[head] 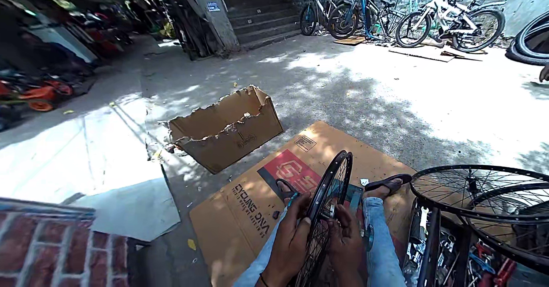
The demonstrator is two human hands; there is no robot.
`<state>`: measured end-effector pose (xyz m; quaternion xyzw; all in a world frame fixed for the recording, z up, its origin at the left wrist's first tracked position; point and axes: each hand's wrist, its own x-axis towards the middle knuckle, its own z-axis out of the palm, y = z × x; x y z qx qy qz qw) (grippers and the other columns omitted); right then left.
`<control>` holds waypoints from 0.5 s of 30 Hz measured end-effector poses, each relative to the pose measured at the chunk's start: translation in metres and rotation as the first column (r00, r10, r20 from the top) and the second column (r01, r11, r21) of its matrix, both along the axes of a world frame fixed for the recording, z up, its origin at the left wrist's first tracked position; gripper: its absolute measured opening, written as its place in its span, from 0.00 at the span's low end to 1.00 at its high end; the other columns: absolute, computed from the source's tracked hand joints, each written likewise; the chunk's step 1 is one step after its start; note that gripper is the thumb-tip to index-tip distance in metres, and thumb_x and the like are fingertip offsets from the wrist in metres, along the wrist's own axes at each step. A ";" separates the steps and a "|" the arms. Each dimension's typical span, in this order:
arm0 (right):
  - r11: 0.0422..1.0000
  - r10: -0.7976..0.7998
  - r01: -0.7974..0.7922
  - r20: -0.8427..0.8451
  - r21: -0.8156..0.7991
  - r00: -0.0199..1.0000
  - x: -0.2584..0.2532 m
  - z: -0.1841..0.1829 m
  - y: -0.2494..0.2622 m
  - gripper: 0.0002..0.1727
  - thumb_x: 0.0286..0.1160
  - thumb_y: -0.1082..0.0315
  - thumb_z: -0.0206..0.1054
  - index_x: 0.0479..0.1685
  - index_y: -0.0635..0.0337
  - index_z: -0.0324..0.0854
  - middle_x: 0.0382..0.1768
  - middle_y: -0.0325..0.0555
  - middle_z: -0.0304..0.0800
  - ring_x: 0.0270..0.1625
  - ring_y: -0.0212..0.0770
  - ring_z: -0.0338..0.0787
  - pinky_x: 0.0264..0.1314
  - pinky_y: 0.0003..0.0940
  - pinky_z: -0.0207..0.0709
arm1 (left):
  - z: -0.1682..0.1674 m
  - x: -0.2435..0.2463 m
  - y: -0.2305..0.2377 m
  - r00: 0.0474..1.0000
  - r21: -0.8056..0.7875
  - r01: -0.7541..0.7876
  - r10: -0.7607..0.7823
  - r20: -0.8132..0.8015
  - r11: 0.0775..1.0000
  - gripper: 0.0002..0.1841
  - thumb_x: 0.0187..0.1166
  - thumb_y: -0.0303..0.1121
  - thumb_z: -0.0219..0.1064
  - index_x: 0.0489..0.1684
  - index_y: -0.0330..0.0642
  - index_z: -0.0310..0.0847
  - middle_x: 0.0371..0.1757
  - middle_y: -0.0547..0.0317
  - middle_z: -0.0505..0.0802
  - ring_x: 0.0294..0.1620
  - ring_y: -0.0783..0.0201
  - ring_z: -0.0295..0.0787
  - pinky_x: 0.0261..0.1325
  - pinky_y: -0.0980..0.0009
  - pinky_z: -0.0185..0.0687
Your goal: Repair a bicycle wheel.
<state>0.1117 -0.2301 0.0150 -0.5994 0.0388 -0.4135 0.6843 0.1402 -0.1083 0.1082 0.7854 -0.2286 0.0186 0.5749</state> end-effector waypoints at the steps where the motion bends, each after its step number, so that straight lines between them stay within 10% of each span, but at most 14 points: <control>1: 0.999 -0.005 0.008 -0.052 0.043 0.999 0.005 0.007 0.000 0.29 0.78 0.64 0.70 0.70 0.78 0.75 0.62 0.58 0.90 0.63 0.39 0.93 0.68 0.33 0.87 | 0.001 -0.001 -0.003 0.999 0.022 -0.033 0.034 -0.019 0.999 0.25 0.88 0.41 0.51 0.78 0.37 0.72 0.52 0.59 0.95 0.51 0.65 0.94 0.53 0.66 0.92; 4: 0.999 0.034 -0.028 -0.144 0.042 0.989 0.025 0.012 -0.006 0.22 0.83 0.67 0.63 0.67 0.76 0.82 0.58 0.55 0.93 0.58 0.32 0.93 0.65 0.27 0.86 | 0.001 -0.005 -0.012 0.995 0.052 -0.058 0.062 -0.073 0.997 0.24 0.89 0.45 0.60 0.76 0.39 0.74 0.36 0.64 0.95 0.31 0.66 0.94 0.37 0.66 0.94; 8: 0.973 0.229 -0.228 -0.140 0.022 0.963 0.036 0.008 -0.005 0.19 0.87 0.70 0.54 0.62 0.77 0.83 0.50 0.44 0.95 0.50 0.21 0.92 0.60 0.20 0.85 | 0.008 -0.001 -0.004 0.979 0.184 -0.146 0.169 -0.116 0.972 0.21 0.90 0.45 0.57 0.69 0.41 0.82 0.32 0.63 0.94 0.30 0.68 0.91 0.40 0.64 0.91; 15: 0.875 0.481 -0.463 -0.135 0.142 0.866 0.037 0.010 -0.023 0.17 0.87 0.77 0.48 0.61 0.73 0.80 0.44 0.35 0.94 0.47 0.21 0.90 0.57 0.23 0.86 | 0.009 0.006 -0.002 0.980 0.082 -0.109 0.121 -0.160 0.991 0.26 0.86 0.41 0.63 0.78 0.37 0.74 0.74 0.45 0.83 0.59 0.60 0.90 0.59 0.62 0.89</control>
